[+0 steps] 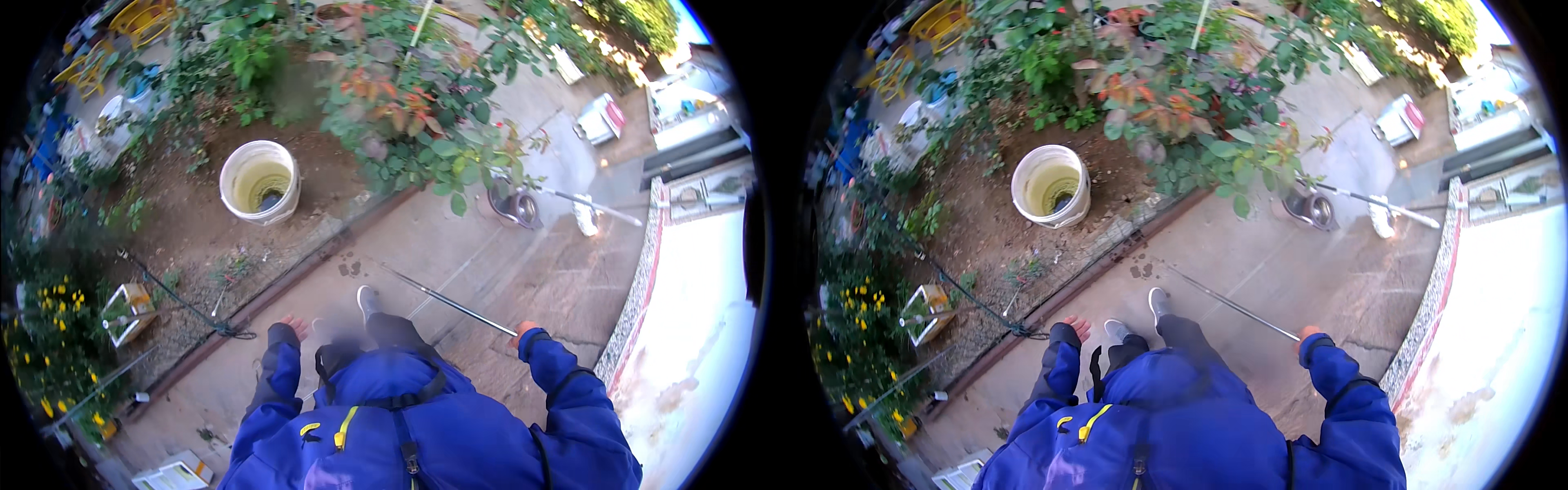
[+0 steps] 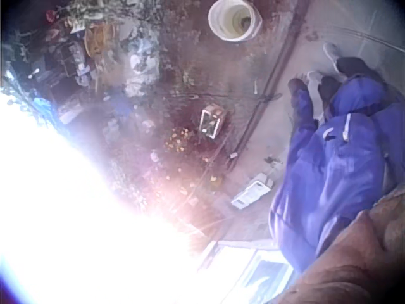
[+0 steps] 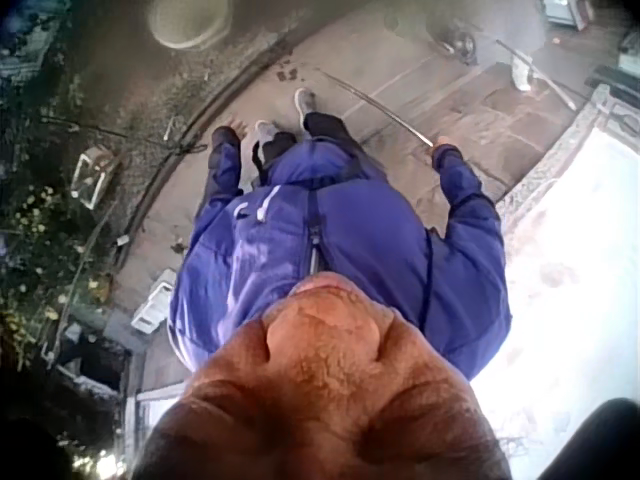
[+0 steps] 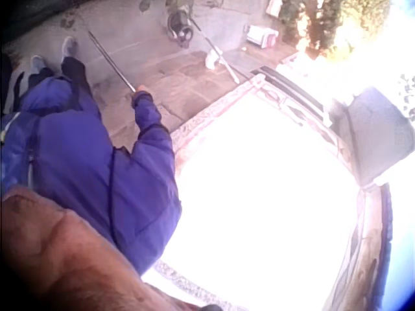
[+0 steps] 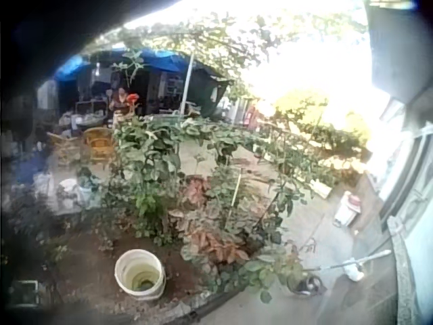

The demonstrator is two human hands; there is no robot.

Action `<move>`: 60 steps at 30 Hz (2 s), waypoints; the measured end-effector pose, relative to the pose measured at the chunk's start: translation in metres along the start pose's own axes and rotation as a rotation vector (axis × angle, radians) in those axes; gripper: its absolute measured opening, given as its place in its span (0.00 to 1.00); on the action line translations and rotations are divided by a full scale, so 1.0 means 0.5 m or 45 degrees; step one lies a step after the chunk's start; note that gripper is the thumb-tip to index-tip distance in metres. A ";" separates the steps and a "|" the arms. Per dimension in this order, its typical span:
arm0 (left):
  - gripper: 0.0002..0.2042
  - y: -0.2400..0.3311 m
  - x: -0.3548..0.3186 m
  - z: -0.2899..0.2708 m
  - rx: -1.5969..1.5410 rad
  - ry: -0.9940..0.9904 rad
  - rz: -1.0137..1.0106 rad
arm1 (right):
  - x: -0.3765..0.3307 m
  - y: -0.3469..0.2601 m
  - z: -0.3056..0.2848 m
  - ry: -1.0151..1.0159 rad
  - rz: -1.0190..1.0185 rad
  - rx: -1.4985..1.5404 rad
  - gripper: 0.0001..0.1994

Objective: The person gathers dry straw and metal rods in a courtyard, then sits on the ground to assemble a traditional straw broom. They insert the metal rod into the straw bundle and secure it, creating a finished broom.

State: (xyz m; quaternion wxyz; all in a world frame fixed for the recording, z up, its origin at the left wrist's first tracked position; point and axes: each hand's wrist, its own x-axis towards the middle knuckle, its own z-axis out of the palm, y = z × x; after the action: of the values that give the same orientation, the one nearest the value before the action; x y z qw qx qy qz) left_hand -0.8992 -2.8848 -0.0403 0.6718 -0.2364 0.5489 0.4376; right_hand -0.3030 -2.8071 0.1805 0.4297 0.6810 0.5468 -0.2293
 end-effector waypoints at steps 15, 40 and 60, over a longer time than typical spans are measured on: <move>0.23 -0.105 0.183 0.434 0.694 -0.419 -0.349 | 0.280 0.123 0.563 0.048 0.025 1.828 0.10; 0.12 -0.672 0.331 1.518 3.384 -0.662 0.921 | 0.254 0.308 -0.197 0.601 0.368 1.596 0.15; 0.19 -0.507 0.567 1.972 3.108 0.149 0.772 | 0.615 0.595 -0.390 0.606 0.402 1.707 0.13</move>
State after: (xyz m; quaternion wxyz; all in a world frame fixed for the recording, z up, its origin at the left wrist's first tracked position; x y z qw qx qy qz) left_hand -0.1571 -2.1331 -0.0678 0.2996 0.6538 0.6561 -0.2287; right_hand 0.0379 -2.4856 0.1421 -0.1825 0.9000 0.2628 -0.2959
